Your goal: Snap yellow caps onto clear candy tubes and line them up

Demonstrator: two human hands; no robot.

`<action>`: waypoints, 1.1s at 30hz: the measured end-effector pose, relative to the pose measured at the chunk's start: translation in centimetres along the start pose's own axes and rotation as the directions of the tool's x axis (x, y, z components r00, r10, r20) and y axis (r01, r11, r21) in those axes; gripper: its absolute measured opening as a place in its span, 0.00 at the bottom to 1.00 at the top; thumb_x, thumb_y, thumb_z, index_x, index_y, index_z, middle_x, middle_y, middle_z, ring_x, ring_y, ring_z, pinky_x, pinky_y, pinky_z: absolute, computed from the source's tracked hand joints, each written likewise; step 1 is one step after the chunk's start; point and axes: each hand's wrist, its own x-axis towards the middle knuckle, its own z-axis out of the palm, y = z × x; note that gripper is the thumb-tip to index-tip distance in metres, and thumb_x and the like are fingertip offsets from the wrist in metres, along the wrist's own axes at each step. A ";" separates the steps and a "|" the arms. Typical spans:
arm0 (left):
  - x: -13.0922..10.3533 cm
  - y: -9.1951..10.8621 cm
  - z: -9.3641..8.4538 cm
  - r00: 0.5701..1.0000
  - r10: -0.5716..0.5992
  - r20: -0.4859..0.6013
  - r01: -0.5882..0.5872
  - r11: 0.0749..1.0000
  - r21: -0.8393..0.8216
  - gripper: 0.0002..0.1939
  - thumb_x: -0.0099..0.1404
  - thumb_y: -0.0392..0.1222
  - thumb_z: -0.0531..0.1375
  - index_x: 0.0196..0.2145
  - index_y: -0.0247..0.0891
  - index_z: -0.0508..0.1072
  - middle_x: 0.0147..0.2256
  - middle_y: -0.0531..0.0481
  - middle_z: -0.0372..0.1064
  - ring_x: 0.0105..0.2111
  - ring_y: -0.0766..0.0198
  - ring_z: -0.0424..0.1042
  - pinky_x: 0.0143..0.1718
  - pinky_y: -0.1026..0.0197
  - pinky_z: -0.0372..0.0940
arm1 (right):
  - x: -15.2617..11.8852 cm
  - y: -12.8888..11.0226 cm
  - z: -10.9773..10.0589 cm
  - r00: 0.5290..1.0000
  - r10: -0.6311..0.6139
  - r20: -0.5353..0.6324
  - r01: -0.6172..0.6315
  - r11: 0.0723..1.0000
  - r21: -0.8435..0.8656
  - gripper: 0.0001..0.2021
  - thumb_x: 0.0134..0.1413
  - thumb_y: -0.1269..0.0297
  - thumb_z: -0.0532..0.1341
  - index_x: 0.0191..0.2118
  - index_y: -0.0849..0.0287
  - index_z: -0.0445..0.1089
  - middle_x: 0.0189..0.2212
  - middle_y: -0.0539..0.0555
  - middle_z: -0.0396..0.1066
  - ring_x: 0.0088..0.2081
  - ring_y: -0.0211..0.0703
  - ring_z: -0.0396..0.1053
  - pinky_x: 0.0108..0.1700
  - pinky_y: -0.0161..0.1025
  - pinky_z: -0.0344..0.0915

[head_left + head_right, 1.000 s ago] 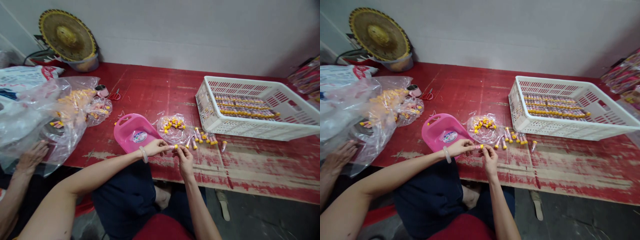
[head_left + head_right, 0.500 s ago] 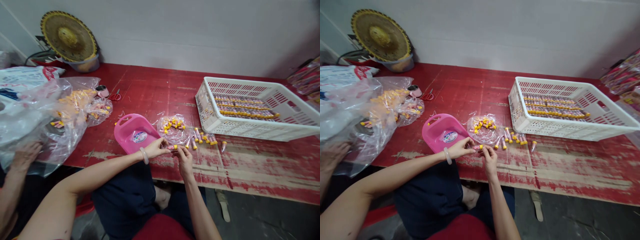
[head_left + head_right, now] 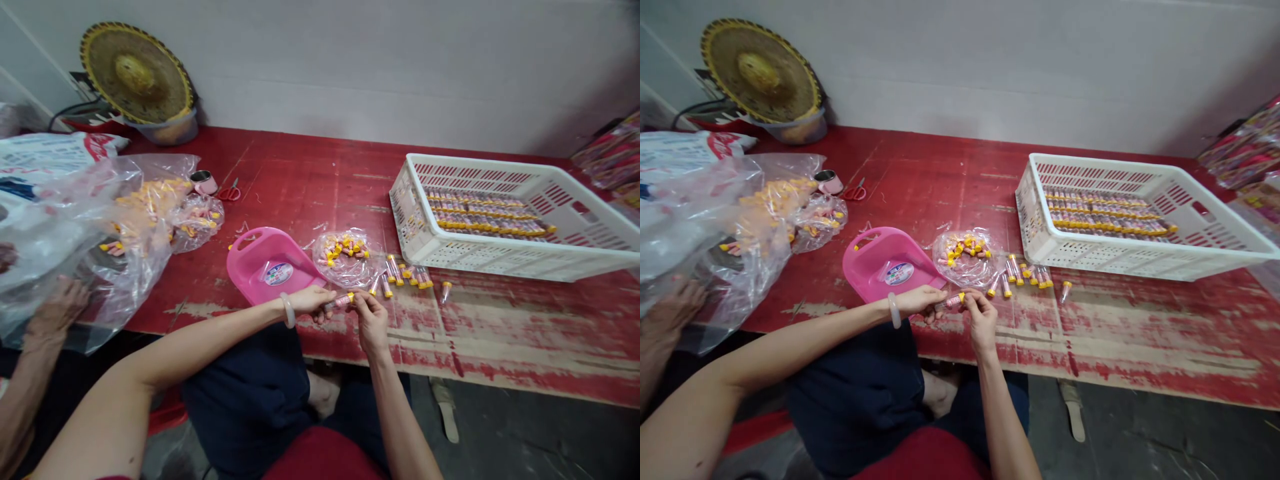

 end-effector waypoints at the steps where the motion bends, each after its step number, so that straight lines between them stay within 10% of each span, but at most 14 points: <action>1: 0.0 0.0 0.0 1.000 -0.018 0.012 0.018 1.000 -0.017 0.32 0.55 0.70 0.58 0.33 0.33 0.71 0.22 0.52 0.67 0.17 0.72 0.62 0.22 0.65 0.56 | 0.0 0.0 0.0 1.000 0.002 -0.001 -0.002 1.000 0.001 0.11 0.52 0.57 0.66 0.36 0.59 0.77 0.37 0.55 0.73 0.30 0.38 0.67 0.31 0.36 0.65; 7: 0.0 0.1 0.1 0.989 0.118 -0.095 -0.111 0.991 0.068 0.31 0.53 0.66 0.61 0.38 0.34 0.68 0.27 0.52 0.68 0.22 0.70 0.64 0.28 0.63 0.59 | 0.0 -0.2 0.1 0.997 0.023 -0.067 -0.021 0.999 0.037 0.12 0.49 0.56 0.68 0.35 0.60 0.76 0.35 0.55 0.74 0.29 0.38 0.67 0.31 0.37 0.66; 15: -0.5 0.0 -0.1 0.852 0.473 -0.223 -0.298 0.790 0.536 0.22 0.52 0.51 0.68 0.38 0.35 0.69 0.37 0.48 0.69 0.39 0.59 0.66 0.40 0.59 0.61 | -0.4 0.1 0.6 0.996 0.074 -0.040 -0.073 0.997 0.038 0.14 0.50 0.55 0.67 0.36 0.61 0.74 0.27 0.53 0.73 0.27 0.40 0.69 0.30 0.38 0.65; 33: -1.5 1.5 0.5 0.877 0.389 -0.280 -0.126 0.751 0.648 0.22 0.63 0.59 0.54 0.33 0.35 0.71 0.29 0.49 0.69 0.29 0.61 0.66 0.29 0.62 0.55 | -1.1 0.1 1.3 0.996 0.079 -0.032 -0.079 0.997 0.002 0.15 0.48 0.53 0.67 0.33 0.60 0.74 0.26 0.52 0.73 0.26 0.40 0.68 0.30 0.37 0.66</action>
